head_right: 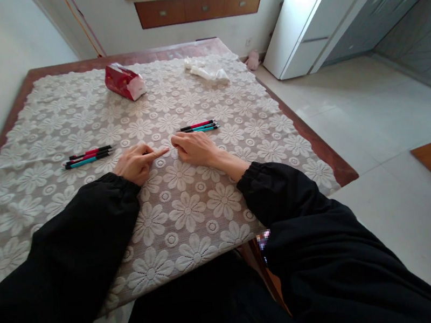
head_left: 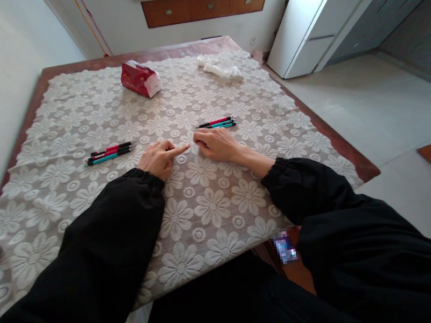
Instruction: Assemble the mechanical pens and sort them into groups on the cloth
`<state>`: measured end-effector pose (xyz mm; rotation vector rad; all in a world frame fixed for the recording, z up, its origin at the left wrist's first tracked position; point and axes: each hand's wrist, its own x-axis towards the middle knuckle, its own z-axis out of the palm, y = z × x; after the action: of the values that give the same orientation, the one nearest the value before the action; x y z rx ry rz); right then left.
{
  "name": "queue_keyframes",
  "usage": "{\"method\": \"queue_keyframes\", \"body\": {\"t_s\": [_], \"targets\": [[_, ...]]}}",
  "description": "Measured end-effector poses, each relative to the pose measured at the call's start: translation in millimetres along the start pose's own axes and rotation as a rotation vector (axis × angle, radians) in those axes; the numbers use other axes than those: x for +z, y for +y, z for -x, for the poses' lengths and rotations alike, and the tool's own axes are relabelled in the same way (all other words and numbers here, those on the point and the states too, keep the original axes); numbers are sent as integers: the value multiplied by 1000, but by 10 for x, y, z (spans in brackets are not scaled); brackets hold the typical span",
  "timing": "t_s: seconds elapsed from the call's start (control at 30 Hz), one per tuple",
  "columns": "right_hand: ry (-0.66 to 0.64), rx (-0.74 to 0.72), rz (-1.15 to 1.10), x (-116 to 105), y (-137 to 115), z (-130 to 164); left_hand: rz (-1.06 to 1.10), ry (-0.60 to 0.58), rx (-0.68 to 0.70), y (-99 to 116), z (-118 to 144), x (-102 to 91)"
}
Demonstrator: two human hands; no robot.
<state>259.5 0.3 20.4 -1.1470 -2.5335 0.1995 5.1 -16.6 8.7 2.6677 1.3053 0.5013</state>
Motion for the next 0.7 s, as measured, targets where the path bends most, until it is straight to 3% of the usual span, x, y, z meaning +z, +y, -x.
{"method": "queue_keyframes", "body": {"t_s": [0.43, 0.7], "targets": [[-8, -27, 13, -17, -7, 0, 43, -24, -12, -39, -8, -5], [-45, -51, 21, -39, -103, 17, 25, 80, -41, 65, 22, -41]]}}
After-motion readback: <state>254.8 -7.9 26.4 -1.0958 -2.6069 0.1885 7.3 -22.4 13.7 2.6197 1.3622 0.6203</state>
